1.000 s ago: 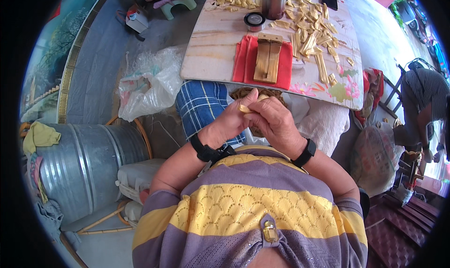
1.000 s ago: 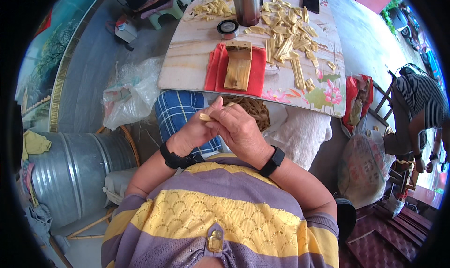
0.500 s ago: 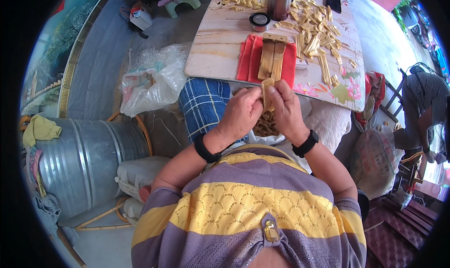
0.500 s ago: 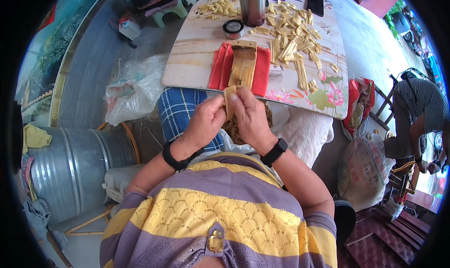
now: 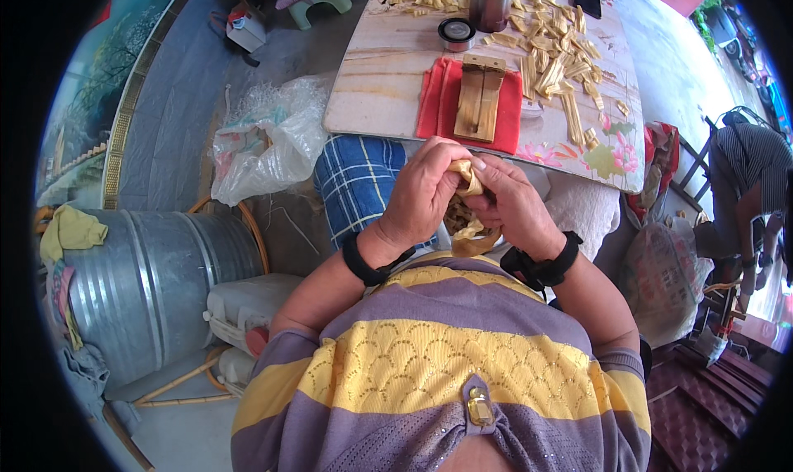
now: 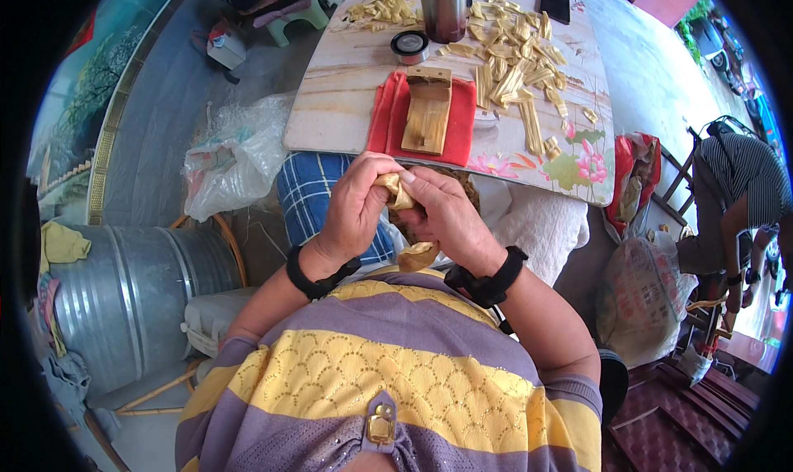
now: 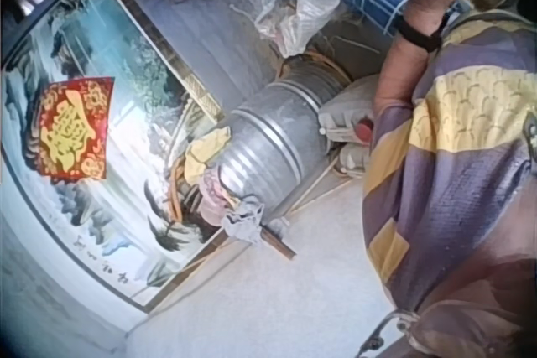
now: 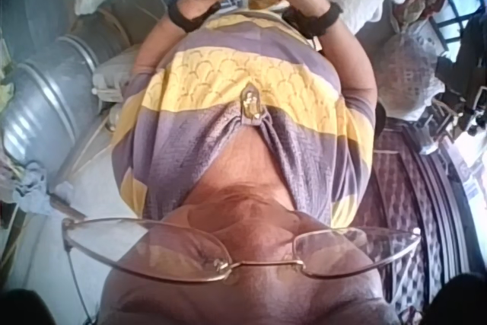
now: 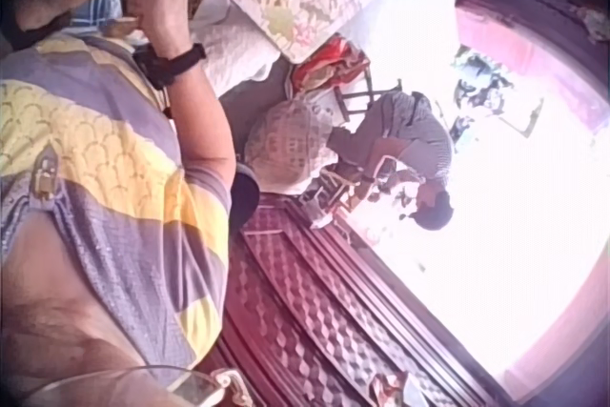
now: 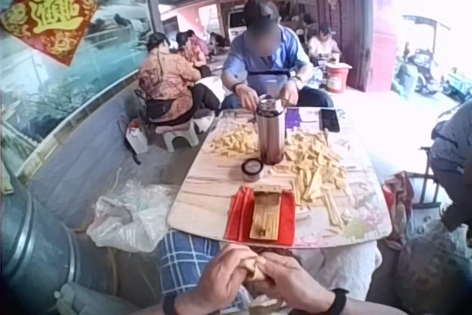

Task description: The person rolls brown organic material into yellow wrappers by hand, using a wooden block as a guide on a table and placing the finished sticks into a bag on their lap.

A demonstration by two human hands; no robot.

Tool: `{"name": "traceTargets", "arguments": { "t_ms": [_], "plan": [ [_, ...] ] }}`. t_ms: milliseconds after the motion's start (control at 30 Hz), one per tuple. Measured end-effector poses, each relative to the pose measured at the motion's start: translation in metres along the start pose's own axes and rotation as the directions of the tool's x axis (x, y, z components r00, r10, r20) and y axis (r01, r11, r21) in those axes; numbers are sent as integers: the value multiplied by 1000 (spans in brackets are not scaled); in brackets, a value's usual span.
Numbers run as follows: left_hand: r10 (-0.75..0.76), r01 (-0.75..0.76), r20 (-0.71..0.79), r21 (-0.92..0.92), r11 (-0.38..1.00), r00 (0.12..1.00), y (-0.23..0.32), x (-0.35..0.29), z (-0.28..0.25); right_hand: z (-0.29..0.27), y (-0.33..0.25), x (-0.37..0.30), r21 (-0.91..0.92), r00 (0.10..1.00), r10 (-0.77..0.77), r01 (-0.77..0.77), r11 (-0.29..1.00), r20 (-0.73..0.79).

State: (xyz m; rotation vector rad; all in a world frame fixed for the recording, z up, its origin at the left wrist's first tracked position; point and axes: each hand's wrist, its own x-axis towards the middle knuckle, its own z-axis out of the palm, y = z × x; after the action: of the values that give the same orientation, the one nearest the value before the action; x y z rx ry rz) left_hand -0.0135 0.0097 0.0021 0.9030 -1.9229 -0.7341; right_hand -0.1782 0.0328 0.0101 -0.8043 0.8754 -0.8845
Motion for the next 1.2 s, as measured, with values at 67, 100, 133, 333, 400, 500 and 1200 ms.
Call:
{"name": "traceTargets", "arguments": {
  "t_ms": [67, 100, 133, 333, 400, 500, 1200],
  "plan": [
    [-139, 145, 77, -87, 986, 987, 0, -1, 0, -2, 8, 0, -355, 973, -217, 178, 918, -74],
    [-184, 197, 107, -127, 972, 977, 1, -1, 0, -1, 9, -3, -486, 936, -349, 284, 826, -47],
    [-227, 249, 140, -166, 954, 964, 1, -1, 0, 0, 9, -5, -603, 882, -471, 375, 704, -2],
    [-364, 589, 471, -719, 369, 803, -9, 1, -9, -5, -3, -7, -542, 858, -514, 436, 718, 10],
    [-287, 448, 351, -585, 676, 891, -13, 7, -9, -1, -6, -12, -391, 932, -357, 353, 850, 64],
    [-345, 400, 208, -367, 840, 915, -22, 1, -8, -4, -11, -13, -277, 984, -136, 164, 947, 118],
    [-428, 466, 192, -451, 761, 883, -15, 0, -17, -46, 3, 12, 289, 974, 15, 52, 956, -226]
  ]
}}
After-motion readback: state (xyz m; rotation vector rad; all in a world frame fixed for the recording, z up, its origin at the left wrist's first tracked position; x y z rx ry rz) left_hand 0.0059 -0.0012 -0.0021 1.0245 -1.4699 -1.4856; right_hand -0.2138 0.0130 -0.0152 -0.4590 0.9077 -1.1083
